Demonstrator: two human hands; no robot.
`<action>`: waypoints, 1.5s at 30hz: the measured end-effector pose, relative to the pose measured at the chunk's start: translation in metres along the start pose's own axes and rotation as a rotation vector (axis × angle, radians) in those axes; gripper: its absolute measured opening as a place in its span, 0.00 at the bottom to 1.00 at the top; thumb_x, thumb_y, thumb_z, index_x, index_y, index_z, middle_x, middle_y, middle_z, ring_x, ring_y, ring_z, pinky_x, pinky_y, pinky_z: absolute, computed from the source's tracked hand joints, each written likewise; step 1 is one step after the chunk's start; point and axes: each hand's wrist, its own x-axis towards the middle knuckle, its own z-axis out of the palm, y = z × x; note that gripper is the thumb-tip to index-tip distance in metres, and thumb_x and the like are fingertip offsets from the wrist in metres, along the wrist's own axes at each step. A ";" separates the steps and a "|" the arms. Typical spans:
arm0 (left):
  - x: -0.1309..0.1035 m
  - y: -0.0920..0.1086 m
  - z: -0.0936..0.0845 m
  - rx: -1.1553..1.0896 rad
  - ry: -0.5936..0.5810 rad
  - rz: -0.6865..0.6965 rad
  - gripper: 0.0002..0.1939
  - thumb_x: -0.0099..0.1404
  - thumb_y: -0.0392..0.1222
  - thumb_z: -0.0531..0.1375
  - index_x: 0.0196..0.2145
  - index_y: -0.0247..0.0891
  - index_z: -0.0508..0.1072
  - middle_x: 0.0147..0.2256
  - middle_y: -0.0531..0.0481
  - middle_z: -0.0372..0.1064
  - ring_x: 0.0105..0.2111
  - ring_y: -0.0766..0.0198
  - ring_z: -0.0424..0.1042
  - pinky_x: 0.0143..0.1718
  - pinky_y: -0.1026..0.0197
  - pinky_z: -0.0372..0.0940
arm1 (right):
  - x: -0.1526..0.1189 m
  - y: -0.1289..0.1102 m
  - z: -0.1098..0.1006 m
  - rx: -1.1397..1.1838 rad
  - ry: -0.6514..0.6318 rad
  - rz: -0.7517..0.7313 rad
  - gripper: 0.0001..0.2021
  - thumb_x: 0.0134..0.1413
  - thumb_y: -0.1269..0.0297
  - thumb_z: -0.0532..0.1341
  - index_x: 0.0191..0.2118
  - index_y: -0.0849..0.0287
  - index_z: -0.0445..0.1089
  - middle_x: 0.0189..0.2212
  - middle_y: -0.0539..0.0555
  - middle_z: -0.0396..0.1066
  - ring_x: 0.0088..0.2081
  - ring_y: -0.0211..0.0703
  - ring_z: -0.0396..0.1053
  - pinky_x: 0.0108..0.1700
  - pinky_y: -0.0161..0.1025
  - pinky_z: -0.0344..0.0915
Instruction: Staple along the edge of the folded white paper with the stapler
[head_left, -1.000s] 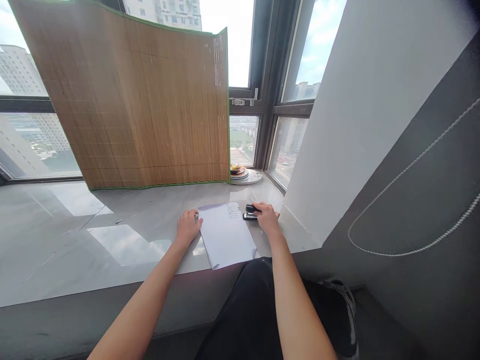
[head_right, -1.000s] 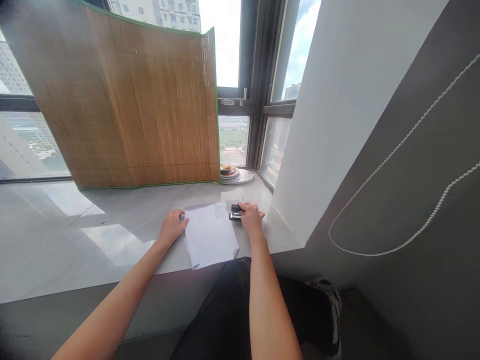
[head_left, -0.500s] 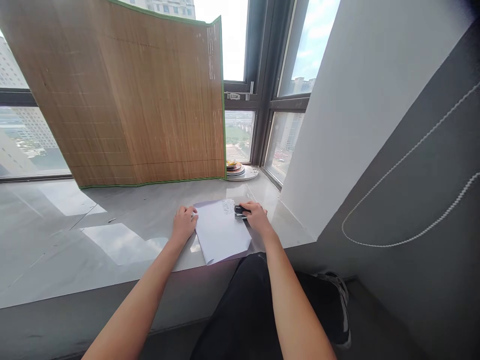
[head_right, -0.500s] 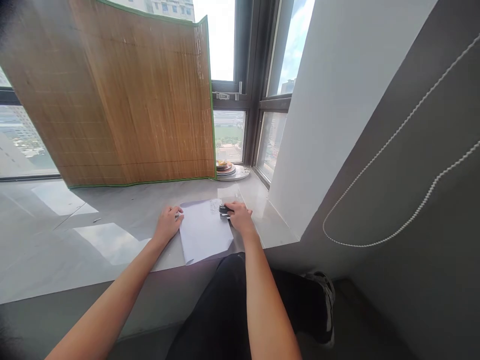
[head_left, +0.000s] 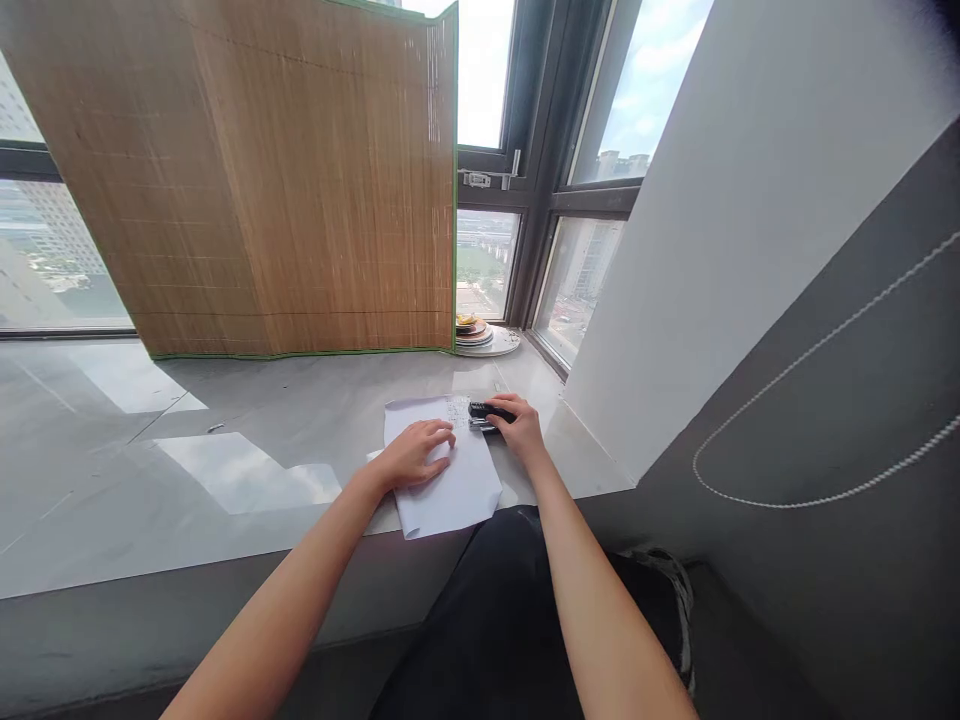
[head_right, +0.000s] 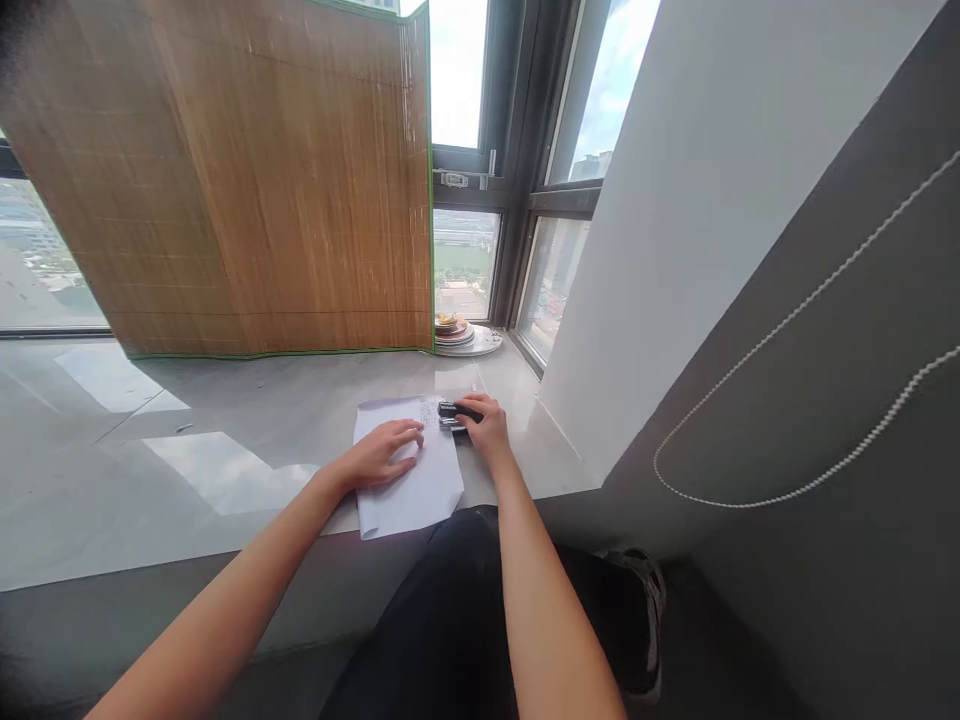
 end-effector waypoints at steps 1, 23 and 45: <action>-0.002 0.002 -0.001 0.020 -0.012 -0.010 0.19 0.69 0.44 0.58 0.57 0.47 0.74 0.64 0.43 0.66 0.64 0.46 0.64 0.67 0.41 0.57 | 0.000 0.003 0.001 0.025 0.005 -0.007 0.12 0.56 0.64 0.66 0.46 0.53 0.83 0.47 0.56 0.78 0.51 0.53 0.74 0.59 0.53 0.68; 0.005 0.010 0.008 0.178 -0.179 -0.062 0.33 0.74 0.42 0.52 0.74 0.58 0.54 0.76 0.45 0.43 0.74 0.45 0.49 0.70 0.30 0.46 | -0.005 -0.021 0.009 -0.412 -0.214 -0.139 0.24 0.65 0.75 0.58 0.57 0.39 0.77 0.48 0.51 0.76 0.50 0.49 0.69 0.58 0.51 0.60; 0.007 0.017 0.013 0.176 -0.086 -0.101 0.31 0.73 0.45 0.52 0.71 0.57 0.61 0.73 0.44 0.52 0.71 0.43 0.54 0.66 0.32 0.50 | -0.006 -0.016 0.016 -0.549 -0.242 -0.137 0.23 0.66 0.72 0.57 0.57 0.39 0.77 0.49 0.53 0.74 0.51 0.53 0.66 0.59 0.54 0.57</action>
